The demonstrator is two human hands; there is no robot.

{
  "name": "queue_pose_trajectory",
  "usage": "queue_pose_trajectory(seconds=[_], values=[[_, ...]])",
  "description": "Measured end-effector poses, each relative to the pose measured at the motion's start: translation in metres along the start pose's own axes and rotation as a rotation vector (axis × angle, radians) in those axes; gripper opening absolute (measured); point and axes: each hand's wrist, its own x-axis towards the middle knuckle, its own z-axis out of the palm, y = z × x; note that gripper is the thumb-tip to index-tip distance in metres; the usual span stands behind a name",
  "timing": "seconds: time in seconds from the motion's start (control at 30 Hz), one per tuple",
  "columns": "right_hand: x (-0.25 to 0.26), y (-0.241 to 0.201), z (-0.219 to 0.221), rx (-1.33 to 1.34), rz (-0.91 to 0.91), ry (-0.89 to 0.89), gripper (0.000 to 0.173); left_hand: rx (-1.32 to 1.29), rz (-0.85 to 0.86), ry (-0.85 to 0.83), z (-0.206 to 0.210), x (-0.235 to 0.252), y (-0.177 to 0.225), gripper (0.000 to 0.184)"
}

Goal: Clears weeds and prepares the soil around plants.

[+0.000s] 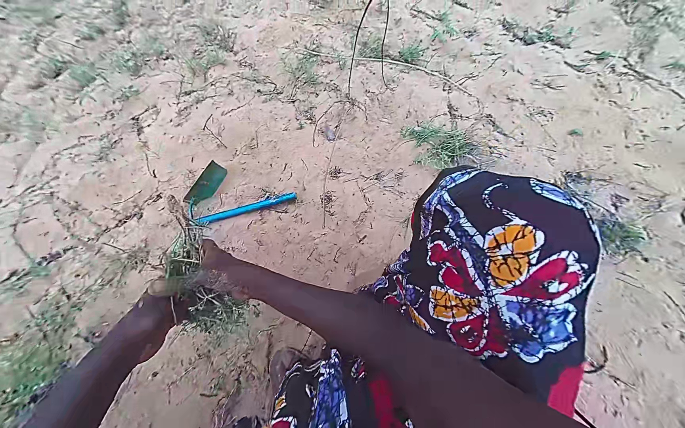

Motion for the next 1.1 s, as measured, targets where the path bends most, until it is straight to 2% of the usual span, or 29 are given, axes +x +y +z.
queue_pose_trajectory(seconds=[0.03,0.1,0.17,0.27,0.4,0.5,0.6,0.67,0.77,0.8,0.87,0.93,0.97,1.03,1.1], values=[[0.005,0.006,0.006,0.002,0.03,0.08,0.092,0.088,0.044,0.003,-0.001,0.0,-0.006,0.026],[0.006,0.012,0.012,0.033,0.047,0.206,0.095,0.253,0.067,-0.018,0.003,-0.002,-0.007,0.038],[0.008,0.019,0.015,0.059,0.06,0.268,0.088,0.343,0.07,-0.059,0.005,-0.005,-0.006,0.053],[0.016,0.034,0.018,0.044,0.094,0.298,0.068,0.41,0.026,-0.078,0.004,-0.008,-0.012,0.074],[0.016,0.029,0.023,0.011,0.071,0.306,0.057,0.53,0.078,-0.035,0.001,-0.009,-0.018,0.072],[0.017,0.0,0.021,-0.08,-0.02,0.349,0.053,0.5,0.291,-0.031,-0.004,-0.009,-0.005,0.074],[0.008,-0.047,0.004,-0.298,-0.121,0.389,0.044,0.253,0.431,-0.081,-0.002,-0.008,0.016,0.084],[0.003,-0.081,-0.019,-0.441,-0.294,0.458,0.048,-0.009,0.474,-0.17,0.002,-0.004,0.028,0.085],[-0.014,-0.127,-0.074,-0.775,-0.503,0.681,0.061,-0.277,0.452,-0.281,0.004,-0.011,0.048,0.056],[-0.025,-0.143,-0.096,-0.995,-0.478,0.784,0.066,-0.302,0.419,-0.26,0.003,-0.013,0.054,0.046],[-0.049,-0.17,-0.153,-1.424,-0.276,0.961,0.076,-0.281,0.353,-0.176,-0.003,-0.012,0.057,0.035],[-0.073,-0.178,-0.221,-1.611,-0.007,1.022,0.09,-0.252,0.272,-0.09,-0.017,-0.007,0.049,0.031],[-0.084,-0.177,-0.248,-1.616,0.129,1.061,0.096,-0.249,0.232,-0.057,-0.026,-0.004,0.041,0.031],[-0.092,-0.173,-0.28,-1.583,0.249,1.219,0.093,-0.265,0.126,0.019,-0.042,0.003,0.022,0.028],[-0.087,-0.162,-0.275,-1.56,0.134,1.277,0.068,-0.261,0.026,0.07,-0.056,0.01,-0.001,0.028]])
